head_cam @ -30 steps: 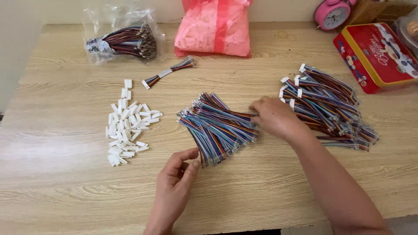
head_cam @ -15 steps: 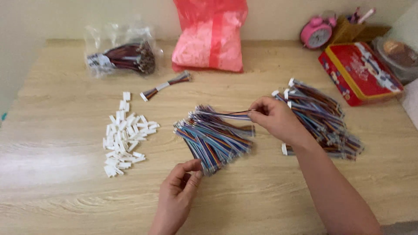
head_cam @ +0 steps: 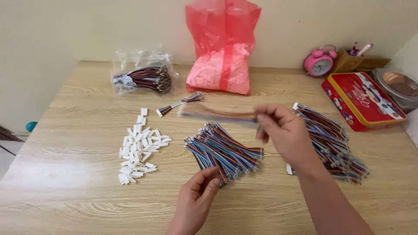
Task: Assembling multi-colored wire harnesses by inserting wire ends into plastic connectors.
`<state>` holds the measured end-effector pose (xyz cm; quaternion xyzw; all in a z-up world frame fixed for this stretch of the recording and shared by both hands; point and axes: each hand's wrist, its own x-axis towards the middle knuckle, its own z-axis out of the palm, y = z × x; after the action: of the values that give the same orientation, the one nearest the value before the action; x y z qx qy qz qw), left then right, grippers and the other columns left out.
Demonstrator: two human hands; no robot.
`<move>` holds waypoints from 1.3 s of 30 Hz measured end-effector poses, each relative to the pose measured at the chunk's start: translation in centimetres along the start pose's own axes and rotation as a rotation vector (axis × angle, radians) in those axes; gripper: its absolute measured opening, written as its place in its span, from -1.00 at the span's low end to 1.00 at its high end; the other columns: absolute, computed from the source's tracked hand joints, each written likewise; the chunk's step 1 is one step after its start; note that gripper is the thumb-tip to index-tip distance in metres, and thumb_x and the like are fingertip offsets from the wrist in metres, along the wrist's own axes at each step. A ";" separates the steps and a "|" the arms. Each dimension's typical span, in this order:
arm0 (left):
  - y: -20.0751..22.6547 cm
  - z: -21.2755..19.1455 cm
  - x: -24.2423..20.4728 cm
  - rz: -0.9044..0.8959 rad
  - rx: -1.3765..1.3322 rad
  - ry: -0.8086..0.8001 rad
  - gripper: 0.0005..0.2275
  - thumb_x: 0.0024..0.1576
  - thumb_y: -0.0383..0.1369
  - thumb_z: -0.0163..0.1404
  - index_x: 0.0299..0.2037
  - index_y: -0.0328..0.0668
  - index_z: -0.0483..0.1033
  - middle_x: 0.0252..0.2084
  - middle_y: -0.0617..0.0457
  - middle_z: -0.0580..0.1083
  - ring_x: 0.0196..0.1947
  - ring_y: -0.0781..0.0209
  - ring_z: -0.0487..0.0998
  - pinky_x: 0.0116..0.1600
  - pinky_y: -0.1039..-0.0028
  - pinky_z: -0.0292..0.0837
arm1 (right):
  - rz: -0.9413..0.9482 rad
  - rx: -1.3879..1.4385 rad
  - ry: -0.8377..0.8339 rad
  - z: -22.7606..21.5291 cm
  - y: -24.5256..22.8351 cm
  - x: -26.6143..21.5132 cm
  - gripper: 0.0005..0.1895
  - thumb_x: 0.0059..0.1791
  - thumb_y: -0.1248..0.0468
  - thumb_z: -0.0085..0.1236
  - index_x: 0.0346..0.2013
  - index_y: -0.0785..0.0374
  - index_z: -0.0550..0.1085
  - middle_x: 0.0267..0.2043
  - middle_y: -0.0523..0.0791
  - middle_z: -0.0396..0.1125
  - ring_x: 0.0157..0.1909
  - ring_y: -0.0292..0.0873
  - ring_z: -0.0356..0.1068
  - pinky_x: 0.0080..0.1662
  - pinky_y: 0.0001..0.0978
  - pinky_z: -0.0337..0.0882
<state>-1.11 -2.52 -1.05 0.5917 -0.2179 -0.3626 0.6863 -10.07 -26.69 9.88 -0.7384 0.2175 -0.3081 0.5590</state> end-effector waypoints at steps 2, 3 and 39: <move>1.1 0.6 0.5 0.038 -0.050 0.002 -0.65 0.18 -0.45 0.08 0.20 -0.21 0.47 -0.05 0.09 0.57 -0.18 0.39 0.52 -0.07 0.58 0.49 | 0.174 0.254 -0.119 1.4 0.3 -1.4 -0.78 0.09 0.32 0.08 0.00 0.32 0.52 -0.41 -0.14 0.41 -0.45 -0.31 0.39 -0.40 -0.49 0.39; 1.6 0.8 0.6 0.069 -0.099 -0.005 -0.57 0.17 -0.48 0.07 0.28 -0.13 0.39 0.03 0.11 0.51 -0.18 0.37 0.49 -0.07 0.57 0.49 | 0.359 0.503 -0.230 2.2 0.6 -2.1 -0.78 0.07 0.31 0.09 -0.01 0.30 0.52 -0.42 -0.14 0.41 -0.48 -0.31 0.39 -0.43 -0.49 0.38; 1.7 -0.7 0.8 -0.065 -0.567 0.173 -0.83 0.21 -0.35 0.10 -0.30 -0.35 0.61 -0.33 0.00 0.61 -0.36 0.30 0.54 -0.19 0.47 0.49 | 0.330 0.117 -0.495 7.4 6.3 -6.9 -0.76 0.05 0.19 0.13 -0.29 0.32 0.61 -0.45 -0.16 0.47 -0.37 -0.31 0.39 -0.24 -0.44 0.42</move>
<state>0.34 -2.61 0.31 0.4115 -0.0297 -0.3791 0.8283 -9.67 -18.72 0.95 -0.7124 0.1735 -0.0358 0.6791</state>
